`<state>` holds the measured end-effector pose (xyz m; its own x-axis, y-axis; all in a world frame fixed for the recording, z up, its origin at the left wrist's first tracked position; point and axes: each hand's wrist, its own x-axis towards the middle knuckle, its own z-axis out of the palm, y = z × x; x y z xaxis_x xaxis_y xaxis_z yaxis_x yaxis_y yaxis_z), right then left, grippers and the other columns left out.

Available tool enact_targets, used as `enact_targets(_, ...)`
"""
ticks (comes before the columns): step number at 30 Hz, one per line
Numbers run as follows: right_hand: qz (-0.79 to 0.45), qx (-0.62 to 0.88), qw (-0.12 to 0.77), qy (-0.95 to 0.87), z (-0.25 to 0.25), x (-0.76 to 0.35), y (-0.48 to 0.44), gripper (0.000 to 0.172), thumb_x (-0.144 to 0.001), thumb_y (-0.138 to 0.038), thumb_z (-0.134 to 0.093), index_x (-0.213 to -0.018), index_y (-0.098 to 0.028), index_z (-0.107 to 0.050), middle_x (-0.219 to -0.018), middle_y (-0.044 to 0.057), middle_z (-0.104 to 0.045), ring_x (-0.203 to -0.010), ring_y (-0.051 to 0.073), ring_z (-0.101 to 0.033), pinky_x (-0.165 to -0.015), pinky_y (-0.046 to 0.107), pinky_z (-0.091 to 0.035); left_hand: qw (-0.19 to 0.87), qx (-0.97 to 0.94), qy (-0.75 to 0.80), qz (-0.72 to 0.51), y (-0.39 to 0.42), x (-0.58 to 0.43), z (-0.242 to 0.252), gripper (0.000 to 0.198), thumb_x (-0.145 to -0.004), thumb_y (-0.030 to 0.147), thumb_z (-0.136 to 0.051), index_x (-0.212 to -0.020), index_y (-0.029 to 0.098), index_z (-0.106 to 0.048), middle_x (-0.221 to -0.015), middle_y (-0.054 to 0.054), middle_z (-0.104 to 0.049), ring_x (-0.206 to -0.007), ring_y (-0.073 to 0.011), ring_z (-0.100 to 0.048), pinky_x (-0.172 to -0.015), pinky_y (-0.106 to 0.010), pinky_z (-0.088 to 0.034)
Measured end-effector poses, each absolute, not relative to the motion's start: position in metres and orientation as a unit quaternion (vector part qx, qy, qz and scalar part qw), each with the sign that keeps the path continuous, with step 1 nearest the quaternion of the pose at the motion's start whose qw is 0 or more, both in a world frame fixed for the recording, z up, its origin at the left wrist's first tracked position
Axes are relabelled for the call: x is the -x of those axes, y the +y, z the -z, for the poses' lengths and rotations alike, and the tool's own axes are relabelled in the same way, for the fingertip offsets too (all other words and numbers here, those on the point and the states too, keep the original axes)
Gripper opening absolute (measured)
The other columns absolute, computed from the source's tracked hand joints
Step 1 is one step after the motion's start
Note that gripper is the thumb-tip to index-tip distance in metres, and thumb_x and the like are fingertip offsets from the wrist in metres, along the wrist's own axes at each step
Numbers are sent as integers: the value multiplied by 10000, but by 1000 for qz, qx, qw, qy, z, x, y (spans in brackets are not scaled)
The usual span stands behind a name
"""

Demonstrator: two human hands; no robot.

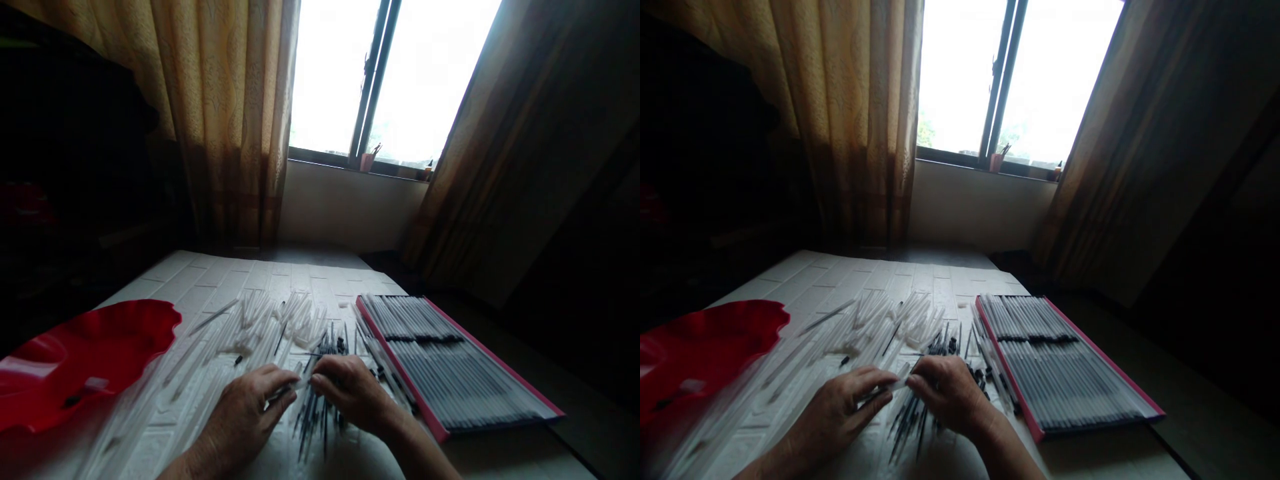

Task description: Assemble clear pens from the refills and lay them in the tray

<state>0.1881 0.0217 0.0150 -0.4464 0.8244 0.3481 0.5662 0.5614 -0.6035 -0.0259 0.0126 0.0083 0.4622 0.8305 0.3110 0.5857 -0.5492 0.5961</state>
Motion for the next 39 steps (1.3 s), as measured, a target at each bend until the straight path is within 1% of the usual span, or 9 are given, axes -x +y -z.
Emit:
enact_targets(2, -203, 429, 332, -815, -17, -191, 22, 281, -903, -325, -495, -718, -168, -636, -604, -9, -612, -552, 115, -546, -543, 209, -397, 206, -831, 439, -273, 12, 26, -11, 237, -905, 330, -509, -1020, 242, -696, -962, -32, -751, -876, -202, -703, -767, -269, -505)
enact_targets(6, -251, 456, 381, -764, -19, -202, 25, 345, -912, -388, -480, -681, -165, -605, -568, -17, -565, -506, 106, -495, -499, 209, -381, 193, -833, 461, -238, 13, 27, -15, 408, -955, 342, -347, -757, 212, -678, -685, -20, -708, -660, -185, -679, -591, -241, -459)
enact_targets(10, -314, 462, 389, -732, -14, -210, 25, 363, -897, -439, -505, -685, -160, -596, -575, -19, -545, -497, 104, -469, -477, 214, -371, 193, -829, 463, -249, 16, 27, -15, 345, -934, 327, -401, -743, 206, -662, -668, -3, -682, -638, -155, -650, -583, -215, -424)
enact_targets(15, -367, 460, 343, -733, -17, -213, 19, 321, -892, -419, -508, -767, -153, -638, -613, -6, -581, -521, 115, -510, -488, 217, -400, 189, -820, 467, -272, 14, 26, -14, 196, -894, 293, -518, -798, 204, -665, -757, -4, -699, -711, -152, -646, -637, -217, -429)
enact_targets(20, -267, 439, 267, -815, -27, -209, 11, 212, -861, -316, -582, -981, -197, -709, -824, 47, -712, -718, 175, -639, -632, 249, -473, 190, -830, 447, -274, 9, 21, -9, 95, -840, 287, -632, -827, 201, -672, -786, -2, -695, -724, -143, -641, -651, -205, -443)
enact_targets(24, -218, 388, 204, -872, -27, -204, 8, 172, -862, -259, -581, -862, -226, -750, -745, 32, -719, -657, 167, -653, -601, 228, -442, 179, -841, 433, -269, 7, 17, -5, 55, -803, 261, -672, -826, 213, -681, -777, 6, -695, -719, -144, -643, -648, -200, -456)
enact_targets(31, -180, 434, 267, -841, -18, -236, 25, 272, -906, -262, -464, -1060, -233, -686, -750, 28, -726, -606, 170, -641, -563, 243, -429, 136, -825, 474, -276, 15, 24, -21, 222, -872, 240, -575, -1077, 203, -651, -933, -29, -726, -753, -143, -667, -708, -223, -498)
enact_targets(34, -200, 478, 315, -795, -10, -245, 33, 287, -925, -336, -400, -1021, -187, -626, -787, 56, -715, -664, 194, -652, -603, 278, -459, 113, -824, 497, -247, 22, 27, -36, 190, -888, 245, -552, -1015, 205, -687, -913, -29, -741, -741, -152, -681, -681, -229, -501)
enact_targets(39, -216, 512, 369, -745, -6, -239, 34, 253, -908, -362, -363, -971, -209, -556, -802, 49, -695, -701, 209, -655, -641, 305, -470, 69, -851, 497, -153, 41, 18, -53, 154, -823, 176, -631, -893, 260, -739, -837, 6, -759, -753, -184, -701, -659, -251, -498)
